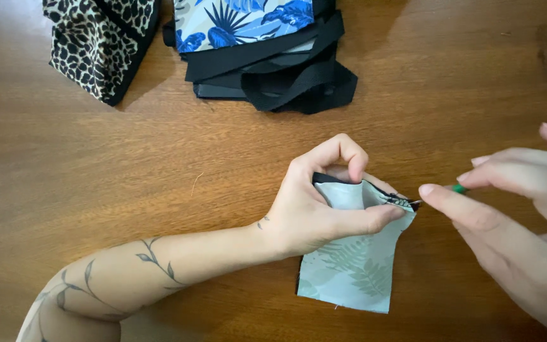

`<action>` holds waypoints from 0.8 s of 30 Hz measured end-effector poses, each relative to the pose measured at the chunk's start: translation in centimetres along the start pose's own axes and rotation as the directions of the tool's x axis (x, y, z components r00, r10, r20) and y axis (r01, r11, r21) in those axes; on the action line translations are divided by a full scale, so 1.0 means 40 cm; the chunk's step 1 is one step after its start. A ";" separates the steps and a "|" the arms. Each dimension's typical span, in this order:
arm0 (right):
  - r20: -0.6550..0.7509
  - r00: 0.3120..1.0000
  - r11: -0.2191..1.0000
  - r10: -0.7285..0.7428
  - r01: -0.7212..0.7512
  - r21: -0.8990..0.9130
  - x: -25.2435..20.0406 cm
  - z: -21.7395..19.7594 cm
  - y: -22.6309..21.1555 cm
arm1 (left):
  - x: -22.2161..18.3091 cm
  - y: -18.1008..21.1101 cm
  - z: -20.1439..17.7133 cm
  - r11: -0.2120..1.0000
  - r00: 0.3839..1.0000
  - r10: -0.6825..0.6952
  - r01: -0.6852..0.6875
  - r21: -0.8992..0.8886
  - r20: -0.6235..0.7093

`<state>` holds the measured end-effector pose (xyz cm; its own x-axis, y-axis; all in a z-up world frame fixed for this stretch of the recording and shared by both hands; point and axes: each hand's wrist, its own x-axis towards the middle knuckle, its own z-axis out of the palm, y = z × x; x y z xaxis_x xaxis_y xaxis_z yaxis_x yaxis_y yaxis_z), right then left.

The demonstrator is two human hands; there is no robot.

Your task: Use a seam ripper to remove stitches from a fabric seam.

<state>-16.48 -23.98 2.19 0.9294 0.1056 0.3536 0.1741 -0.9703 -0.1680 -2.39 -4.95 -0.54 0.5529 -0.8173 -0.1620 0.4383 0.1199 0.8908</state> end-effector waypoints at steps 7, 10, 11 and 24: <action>0.000 1.000 1.000 0.006 -0.006 0.020 0.006 -0.007 -0.003 | 0.000 0.006 0.002 1.000 1.000 -0.011 0.011 -0.003 0.000; -0.011 1.000 1.000 0.009 -0.009 0.016 0.004 0.002 -0.003 | -0.001 0.003 0.002 1.000 1.000 -0.013 0.013 -0.019 -0.001; -0.022 1.000 1.000 0.011 -0.011 0.014 0.002 0.007 -0.001 | -0.001 0.001 0.002 1.000 1.000 -0.011 0.011 -0.025 0.000; -0.055 0.998 0.999 0.024 -0.022 0.037 0.021 0.011 -0.023 | 0.000 0.000 0.002 0.999 1.000 0.003 -0.002 -0.043 0.020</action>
<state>-15.72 -22.91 2.23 0.9141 0.0702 0.3993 0.1657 -0.9636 -0.2099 -2.44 -4.98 -0.51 0.5402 -0.8279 -0.1511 0.4675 0.1459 0.8719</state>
